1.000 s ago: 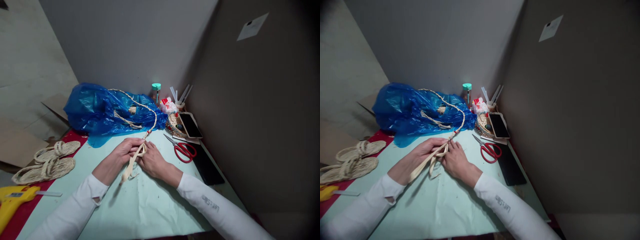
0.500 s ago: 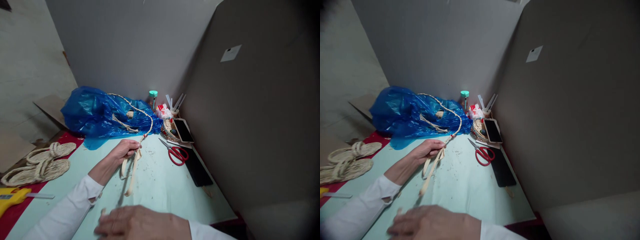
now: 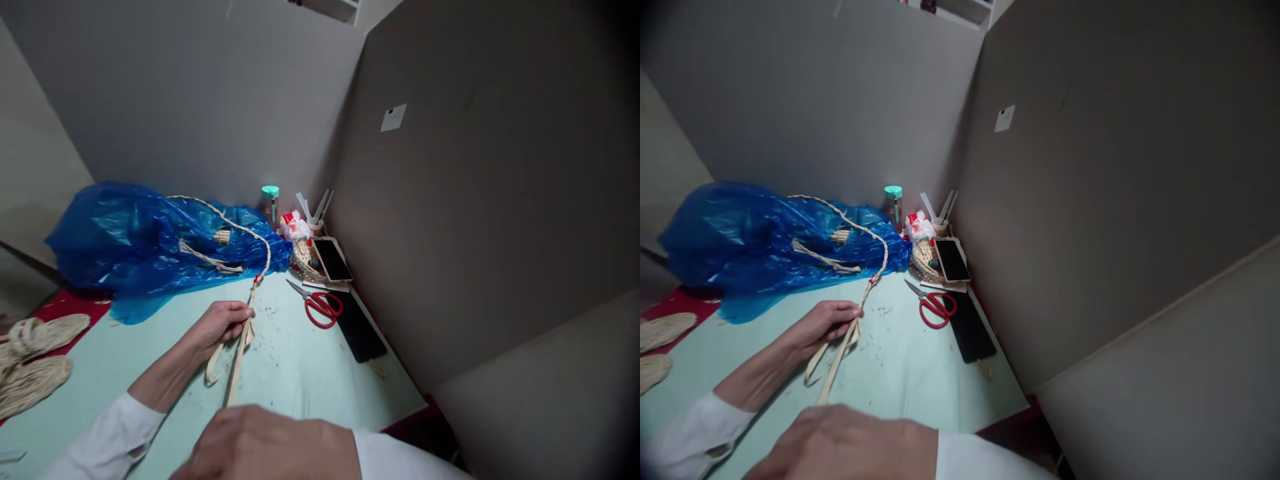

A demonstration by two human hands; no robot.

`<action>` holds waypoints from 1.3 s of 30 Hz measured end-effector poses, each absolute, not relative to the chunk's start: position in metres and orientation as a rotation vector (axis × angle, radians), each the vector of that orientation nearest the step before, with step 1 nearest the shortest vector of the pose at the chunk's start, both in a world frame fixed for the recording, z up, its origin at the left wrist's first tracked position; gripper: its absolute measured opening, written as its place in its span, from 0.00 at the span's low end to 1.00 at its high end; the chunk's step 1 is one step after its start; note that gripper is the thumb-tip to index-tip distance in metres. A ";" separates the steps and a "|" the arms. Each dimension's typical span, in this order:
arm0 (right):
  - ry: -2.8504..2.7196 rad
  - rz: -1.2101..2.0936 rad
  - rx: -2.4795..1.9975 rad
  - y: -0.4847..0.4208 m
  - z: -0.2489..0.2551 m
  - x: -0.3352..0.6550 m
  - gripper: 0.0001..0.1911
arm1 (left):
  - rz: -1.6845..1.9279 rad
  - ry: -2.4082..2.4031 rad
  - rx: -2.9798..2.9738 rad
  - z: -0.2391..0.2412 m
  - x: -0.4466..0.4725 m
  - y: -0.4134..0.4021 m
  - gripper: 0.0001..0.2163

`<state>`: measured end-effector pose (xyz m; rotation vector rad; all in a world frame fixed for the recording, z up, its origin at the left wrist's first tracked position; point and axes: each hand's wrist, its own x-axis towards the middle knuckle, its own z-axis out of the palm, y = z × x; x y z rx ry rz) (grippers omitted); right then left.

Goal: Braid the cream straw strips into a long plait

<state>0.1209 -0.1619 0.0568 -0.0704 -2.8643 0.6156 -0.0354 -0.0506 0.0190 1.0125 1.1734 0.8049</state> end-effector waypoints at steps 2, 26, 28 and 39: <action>-2.804 0.438 -0.306 -0.149 0.065 0.141 0.17 | 0.806 1.171 0.985 0.014 -0.035 -0.050 0.12; -1.968 -0.123 -2.395 0.048 0.053 0.275 0.15 | 0.810 1.255 1.043 0.017 -0.020 -0.063 0.13; -2.001 -0.128 -2.408 0.050 0.052 0.277 0.15 | 0.814 1.258 1.058 0.019 -0.017 -0.063 0.11; -2.141 -0.192 -2.424 0.087 0.055 0.278 0.15 | 0.823 1.283 1.097 0.014 -0.013 -0.058 0.06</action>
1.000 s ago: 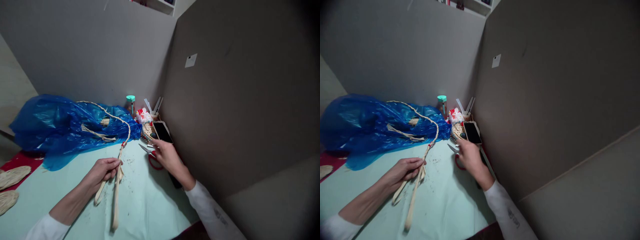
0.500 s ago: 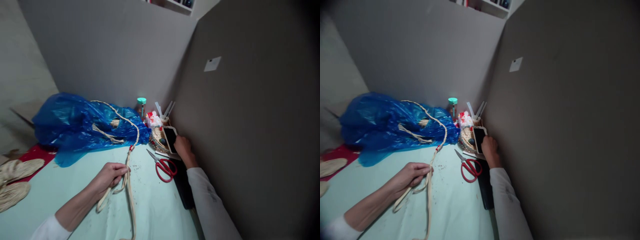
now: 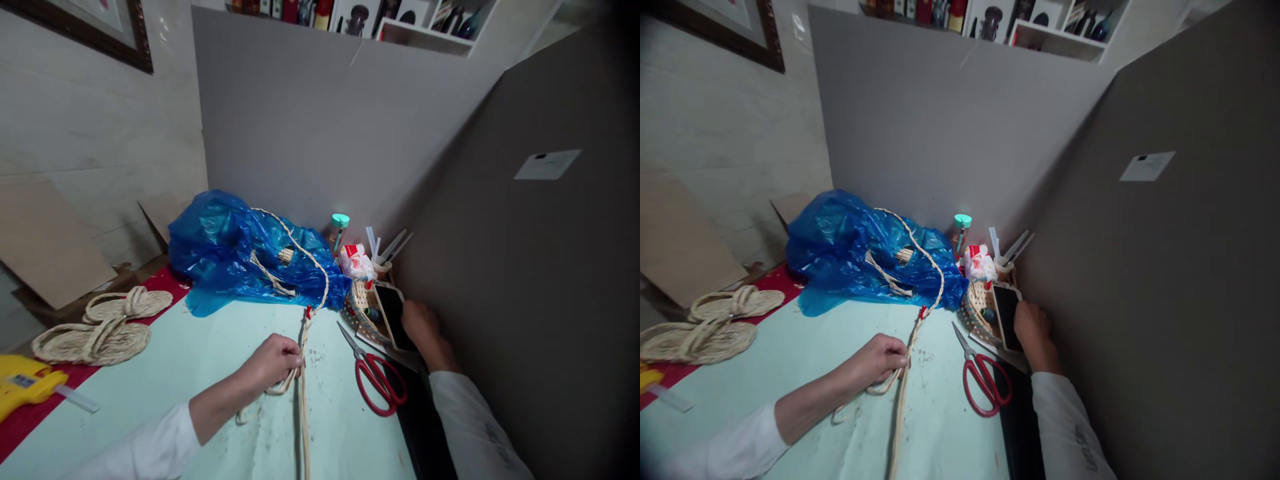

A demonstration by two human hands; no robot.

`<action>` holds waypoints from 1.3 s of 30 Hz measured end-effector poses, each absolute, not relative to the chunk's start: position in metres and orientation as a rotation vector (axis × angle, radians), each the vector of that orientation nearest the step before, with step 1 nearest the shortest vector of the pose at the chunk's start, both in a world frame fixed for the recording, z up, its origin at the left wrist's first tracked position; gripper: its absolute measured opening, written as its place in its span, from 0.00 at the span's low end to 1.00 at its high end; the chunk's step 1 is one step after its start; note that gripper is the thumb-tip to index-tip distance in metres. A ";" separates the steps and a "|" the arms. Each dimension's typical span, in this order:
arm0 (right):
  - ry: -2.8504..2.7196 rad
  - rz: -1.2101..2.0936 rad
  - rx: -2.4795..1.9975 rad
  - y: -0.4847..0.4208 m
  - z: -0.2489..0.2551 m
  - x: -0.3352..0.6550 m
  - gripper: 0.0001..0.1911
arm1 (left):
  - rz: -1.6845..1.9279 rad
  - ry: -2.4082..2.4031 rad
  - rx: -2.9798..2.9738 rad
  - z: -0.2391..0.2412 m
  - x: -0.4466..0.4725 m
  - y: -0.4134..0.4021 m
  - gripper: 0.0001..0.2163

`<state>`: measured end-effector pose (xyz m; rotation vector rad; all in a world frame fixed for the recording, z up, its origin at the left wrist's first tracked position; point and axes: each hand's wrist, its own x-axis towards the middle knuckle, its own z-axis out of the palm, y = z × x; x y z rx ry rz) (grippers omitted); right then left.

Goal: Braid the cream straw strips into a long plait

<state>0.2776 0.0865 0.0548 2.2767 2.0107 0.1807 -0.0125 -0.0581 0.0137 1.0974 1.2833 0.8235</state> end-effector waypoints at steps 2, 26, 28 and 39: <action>2.015 0.188 2.253 0.094 0.056 0.277 0.16 | 0.819 1.292 1.128 0.008 -0.013 -0.056 0.06; 2.882 -0.012 1.717 0.093 0.118 0.145 0.12 | 0.716 1.147 1.073 0.017 -0.022 -0.049 0.05; 2.942 -0.142 1.668 0.088 0.107 0.152 0.12 | 0.720 1.116 1.044 0.023 -0.024 -0.049 0.06; 3.114 -0.299 1.637 0.081 0.073 0.162 0.19 | 0.781 1.178 1.192 -0.006 -0.021 -0.046 0.06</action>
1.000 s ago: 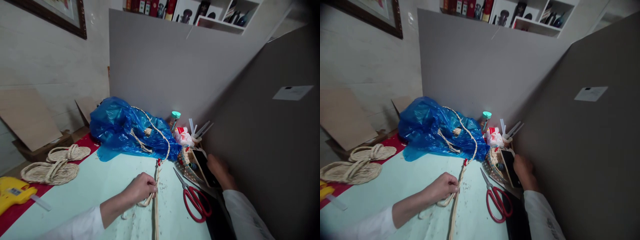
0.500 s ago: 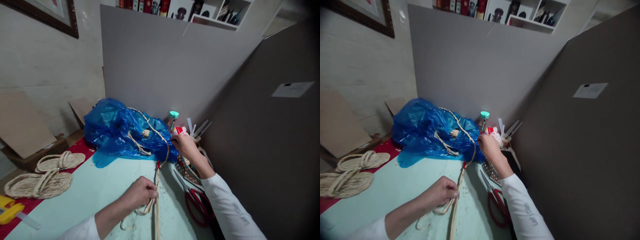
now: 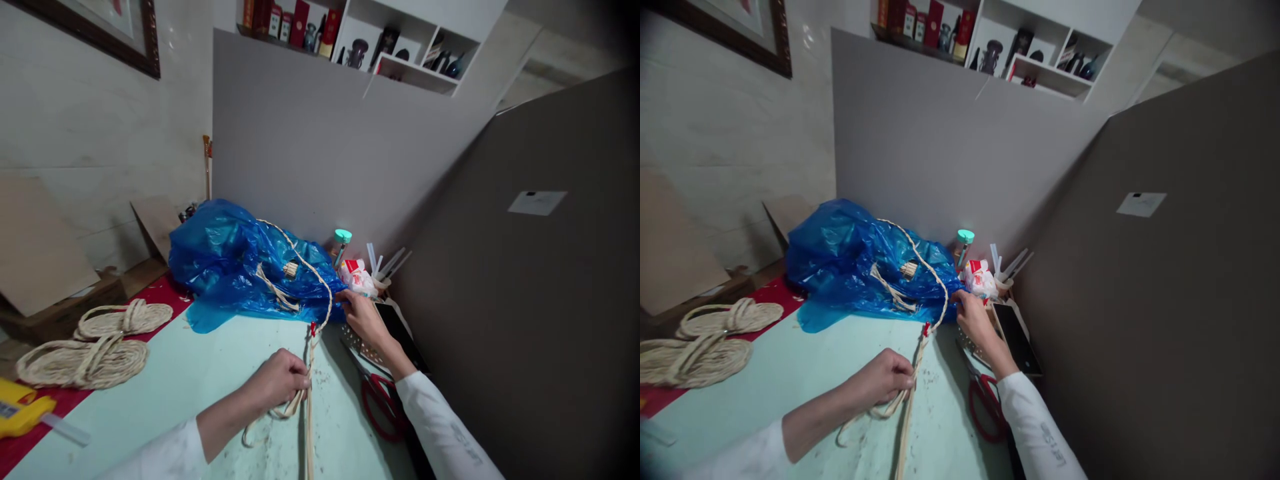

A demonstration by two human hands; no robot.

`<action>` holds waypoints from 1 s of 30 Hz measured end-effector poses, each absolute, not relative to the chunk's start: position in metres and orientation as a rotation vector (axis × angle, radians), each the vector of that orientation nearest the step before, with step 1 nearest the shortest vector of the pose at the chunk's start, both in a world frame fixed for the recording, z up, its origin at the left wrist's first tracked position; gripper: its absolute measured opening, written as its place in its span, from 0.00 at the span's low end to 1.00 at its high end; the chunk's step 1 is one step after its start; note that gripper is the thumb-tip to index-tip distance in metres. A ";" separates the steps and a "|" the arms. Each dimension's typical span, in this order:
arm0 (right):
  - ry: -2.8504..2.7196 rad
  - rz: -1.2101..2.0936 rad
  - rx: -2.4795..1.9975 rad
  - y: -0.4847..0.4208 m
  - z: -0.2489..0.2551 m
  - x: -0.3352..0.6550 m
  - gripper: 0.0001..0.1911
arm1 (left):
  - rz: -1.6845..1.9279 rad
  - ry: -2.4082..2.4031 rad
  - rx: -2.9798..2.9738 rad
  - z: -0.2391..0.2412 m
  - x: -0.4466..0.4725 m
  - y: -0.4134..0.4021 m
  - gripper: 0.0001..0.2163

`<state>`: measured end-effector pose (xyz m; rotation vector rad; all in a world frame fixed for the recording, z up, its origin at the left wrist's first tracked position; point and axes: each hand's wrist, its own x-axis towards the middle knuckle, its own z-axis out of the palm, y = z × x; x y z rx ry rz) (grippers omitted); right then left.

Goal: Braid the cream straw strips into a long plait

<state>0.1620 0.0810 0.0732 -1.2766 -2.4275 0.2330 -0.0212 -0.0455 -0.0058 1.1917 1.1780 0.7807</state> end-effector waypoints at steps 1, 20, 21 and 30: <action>-2.402 0.220 -1.283 0.086 0.074 0.160 0.20 | 0.785 1.195 1.217 -0.009 -0.021 -0.045 0.05; -2.795 -0.069 -0.840 0.149 0.083 0.052 0.16 | 0.770 1.344 1.384 -0.013 -0.017 -0.044 0.04; -2.828 -0.100 -0.842 0.157 0.084 0.052 0.15 | 0.769 1.344 1.374 -0.012 -0.017 -0.044 0.04; -2.881 -0.446 -1.002 0.180 0.091 0.066 0.13 | 0.685 1.359 1.280 0.000 -0.016 -0.044 0.05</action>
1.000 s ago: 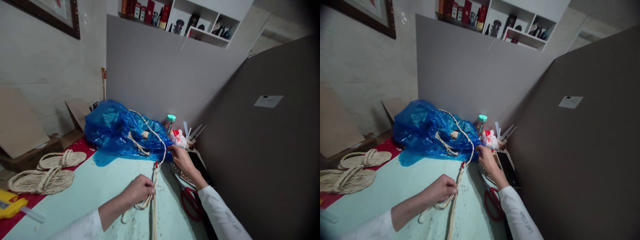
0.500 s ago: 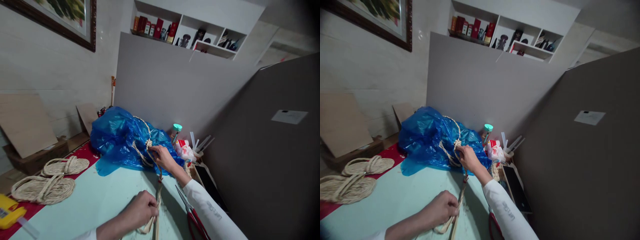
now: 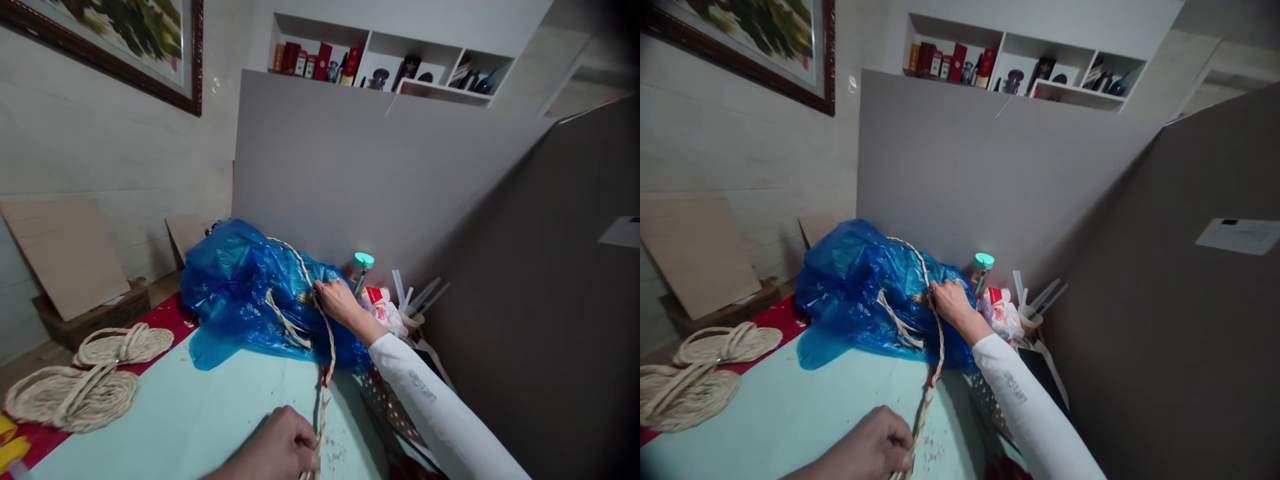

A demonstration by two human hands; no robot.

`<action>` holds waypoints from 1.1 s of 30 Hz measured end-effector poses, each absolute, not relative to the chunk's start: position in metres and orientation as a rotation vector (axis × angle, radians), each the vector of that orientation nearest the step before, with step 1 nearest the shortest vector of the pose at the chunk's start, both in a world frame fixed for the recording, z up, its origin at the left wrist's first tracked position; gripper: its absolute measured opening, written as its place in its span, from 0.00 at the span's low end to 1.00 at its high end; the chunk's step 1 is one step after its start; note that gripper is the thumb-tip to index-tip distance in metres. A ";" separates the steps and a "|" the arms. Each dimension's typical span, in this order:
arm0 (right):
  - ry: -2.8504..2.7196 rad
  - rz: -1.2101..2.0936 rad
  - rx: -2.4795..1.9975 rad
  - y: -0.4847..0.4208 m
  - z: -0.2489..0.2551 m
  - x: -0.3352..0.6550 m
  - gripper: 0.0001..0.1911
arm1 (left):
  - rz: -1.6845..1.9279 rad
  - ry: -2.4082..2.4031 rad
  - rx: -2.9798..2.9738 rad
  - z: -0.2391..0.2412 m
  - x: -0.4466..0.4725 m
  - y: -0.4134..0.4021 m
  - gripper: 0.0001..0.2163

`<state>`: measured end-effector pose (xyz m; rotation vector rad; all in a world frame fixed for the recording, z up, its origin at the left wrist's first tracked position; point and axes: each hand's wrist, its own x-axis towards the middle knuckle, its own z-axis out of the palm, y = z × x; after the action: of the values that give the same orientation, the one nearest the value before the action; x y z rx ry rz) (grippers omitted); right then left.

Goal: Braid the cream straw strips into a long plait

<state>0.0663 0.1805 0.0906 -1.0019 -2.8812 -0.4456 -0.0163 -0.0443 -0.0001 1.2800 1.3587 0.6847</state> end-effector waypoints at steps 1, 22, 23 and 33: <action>-2.886 -0.466 -1.007 0.183 0.091 0.069 0.13 | 0.682 1.367 1.276 -0.001 -0.017 -0.044 0.05; -2.790 -0.451 -1.246 0.191 0.080 0.064 0.14 | 0.654 1.404 1.299 0.000 -0.017 -0.043 0.05; -2.791 -0.428 -1.242 0.193 0.080 0.064 0.14 | 0.662 1.401 1.311 -0.001 -0.017 -0.043 0.05; -2.860 -0.246 -1.055 0.199 0.090 0.069 0.11 | 0.663 1.399 1.320 -0.001 -0.017 -0.043 0.03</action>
<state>0.0692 0.1993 0.0898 -1.0551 -2.8600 -0.2461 -0.0171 -0.0429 -0.0014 1.3200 1.3992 0.6635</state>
